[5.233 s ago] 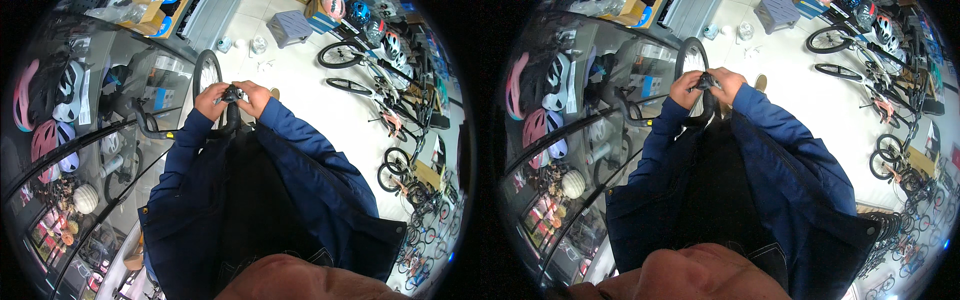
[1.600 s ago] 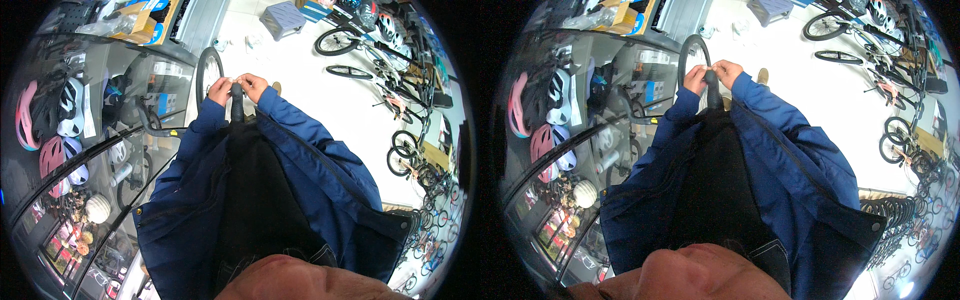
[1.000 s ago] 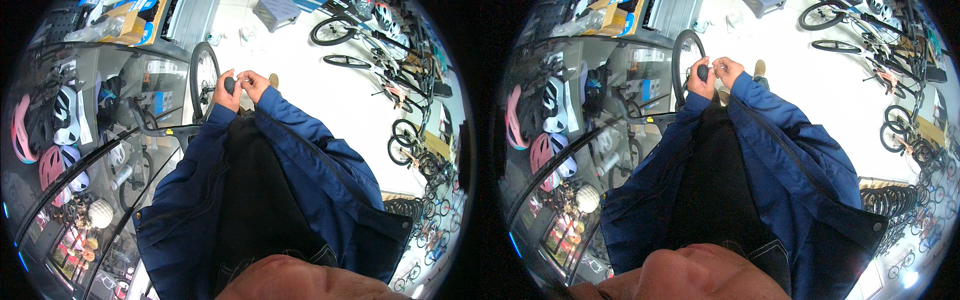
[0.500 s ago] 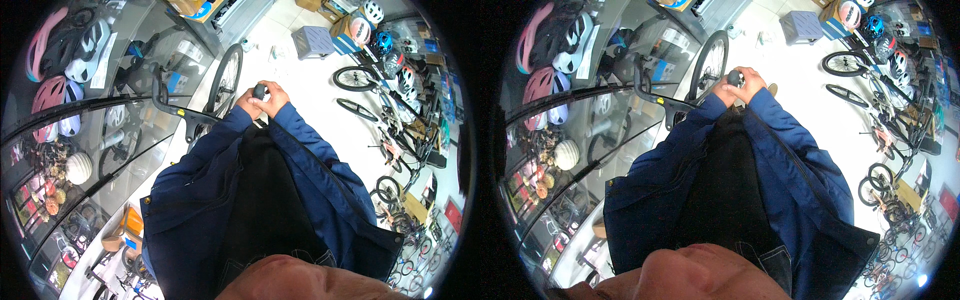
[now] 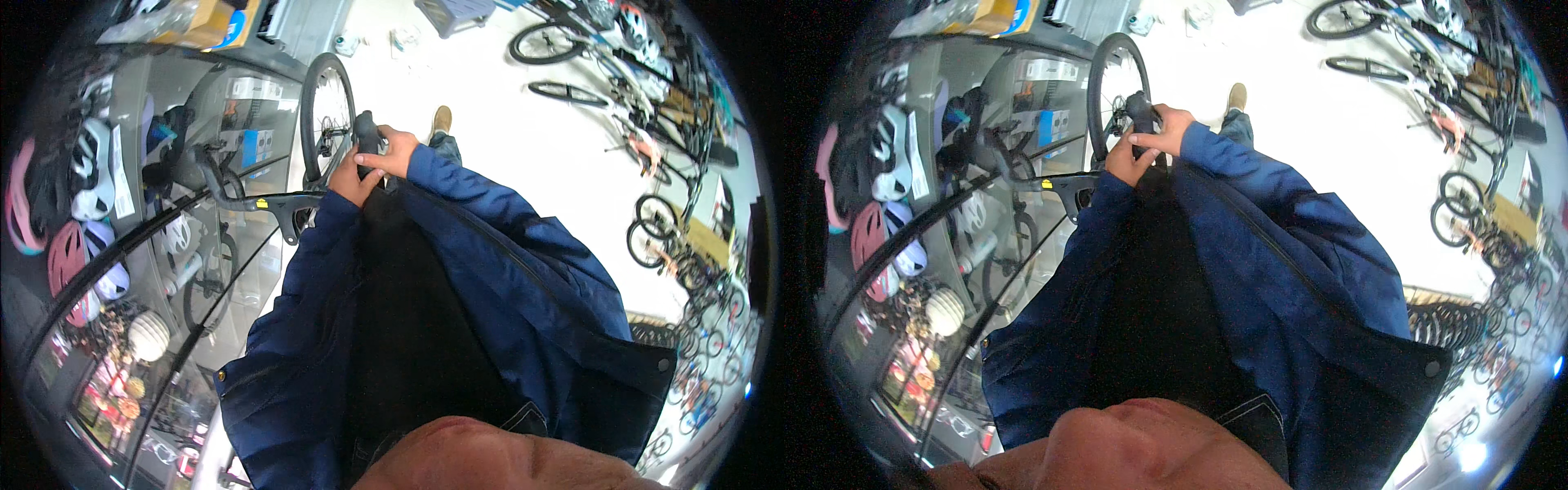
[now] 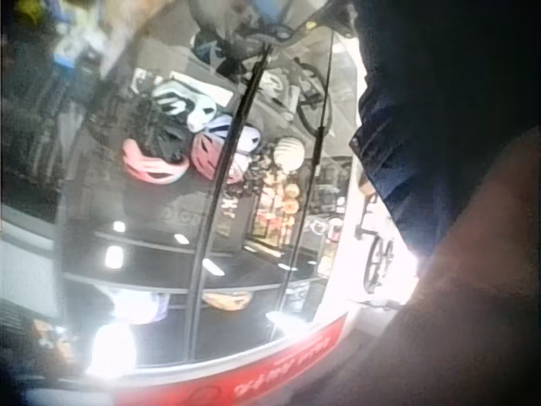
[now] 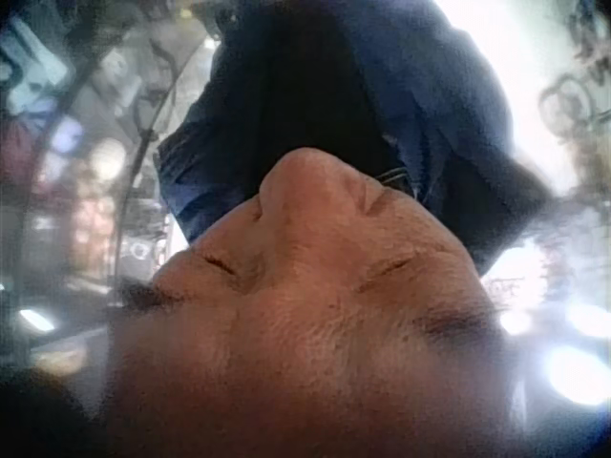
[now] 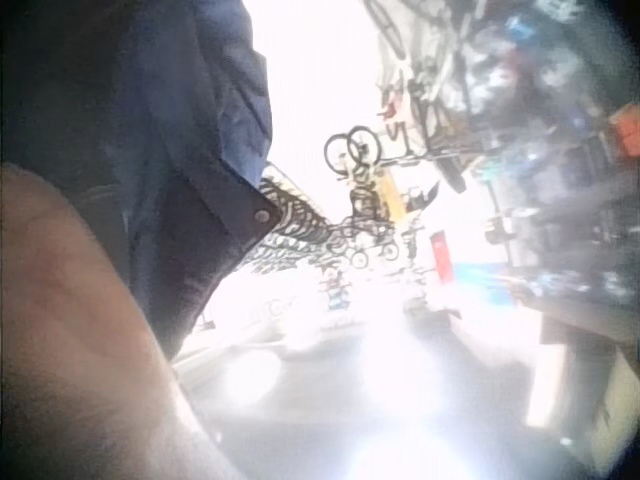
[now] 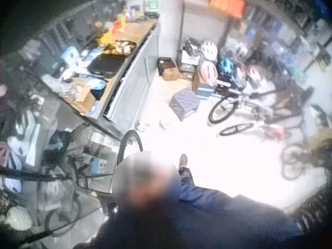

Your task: The person assembles a bicycle by attaching the handlebar stem and tightening it with an Allen key. They then install the seat post and adjust the handlebar position. The person uses a small green container and a white cloth during the process.

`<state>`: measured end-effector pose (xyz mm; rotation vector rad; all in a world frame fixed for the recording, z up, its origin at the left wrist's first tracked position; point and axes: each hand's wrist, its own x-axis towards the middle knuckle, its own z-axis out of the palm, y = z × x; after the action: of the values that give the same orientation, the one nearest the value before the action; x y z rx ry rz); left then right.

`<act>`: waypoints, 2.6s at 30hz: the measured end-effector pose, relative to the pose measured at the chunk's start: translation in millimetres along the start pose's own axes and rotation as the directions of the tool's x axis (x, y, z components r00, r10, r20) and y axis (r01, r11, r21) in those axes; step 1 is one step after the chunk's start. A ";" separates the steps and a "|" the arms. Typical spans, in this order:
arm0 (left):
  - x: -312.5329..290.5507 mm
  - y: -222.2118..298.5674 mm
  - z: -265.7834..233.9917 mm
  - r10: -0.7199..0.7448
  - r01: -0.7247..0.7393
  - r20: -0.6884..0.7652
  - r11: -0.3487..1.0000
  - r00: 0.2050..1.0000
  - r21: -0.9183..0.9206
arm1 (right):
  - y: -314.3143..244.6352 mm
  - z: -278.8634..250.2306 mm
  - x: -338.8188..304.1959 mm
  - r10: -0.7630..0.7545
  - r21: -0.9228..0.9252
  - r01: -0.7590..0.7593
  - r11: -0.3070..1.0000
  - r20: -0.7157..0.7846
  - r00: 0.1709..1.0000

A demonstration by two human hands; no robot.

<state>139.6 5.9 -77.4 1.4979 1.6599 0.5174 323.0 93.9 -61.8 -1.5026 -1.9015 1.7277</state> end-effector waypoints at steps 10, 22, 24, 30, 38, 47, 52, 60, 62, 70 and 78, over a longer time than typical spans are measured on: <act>1.3 14.7 -7.0 0.052 -0.049 0.042 0.997 0.998 -0.058 | 15.9 5.6 -1.6 -0.037 0.058 0.039 0.998 -0.033 0.999; 5.7 -4.2 -2.0 -0.012 0.019 0.037 0.979 0.999 -0.201 | 69.9 5.6 6.4 -0.421 -0.158 0.398 0.904 -0.156 0.894; 6.3 -7.0 -2.7 0.027 -0.017 0.039 0.971 0.999 -0.236 | 68.7 20.6 12.1 -0.345 -0.101 0.333 0.938 -0.159 0.925; 6.7 1.7 -6.4 0.036 -0.019 0.053 0.955 0.998 -0.295 | 75.2 32.8 20.5 -0.292 -0.086 0.283 0.955 -0.121 0.949; 6.7 14.8 -13.9 0.018 -0.002 0.082 0.980 0.996 -0.198 | 72.5 28.2 20.8 -0.259 -0.057 0.255 0.965 -0.067 0.964; 7.0 19.5 -7.2 -0.029 0.030 0.007 0.987 1.000 -0.158 | 66.8 6.6 13.7 -0.392 -0.076 0.385 0.920 -0.204 0.897; 9.1 26.2 -5.3 0.042 -0.042 -0.012 0.998 0.999 -0.054 | 31.7 -33.7 -4.0 -0.193 0.357 0.300 0.884 -0.305 0.933; 7.7 -2.2 -51.7 0.030 -0.199 -0.353 0.868 0.935 -0.455 | -13.9 -27.6 14.5 -0.354 -0.286 0.273 0.918 -0.288 0.889; -0.2 -44.2 -115.5 0.000 -0.225 -0.755 0.955 0.655 -0.195 | -5.8 -32.1 11.0 -0.326 -0.294 0.240 0.925 -0.291 0.899; 34.2 -167.7 -233.4 -0.242 0.028 -0.308 0.826 0.920 -0.564 | 14.3 -45.2 9.7 -0.339 -0.295 0.247 0.923 -0.319 0.885; 33.4 -182.9 -227.0 -0.131 0.065 -0.269 0.968 0.954 -0.241 | 20.5 -36.0 7.3 -0.249 -0.185 0.189 0.964 -0.395 0.884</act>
<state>-150.0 49.2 -95.1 1.2073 1.8114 0.8718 355.4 119.1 -70.7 -1.4839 -1.9020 1.0894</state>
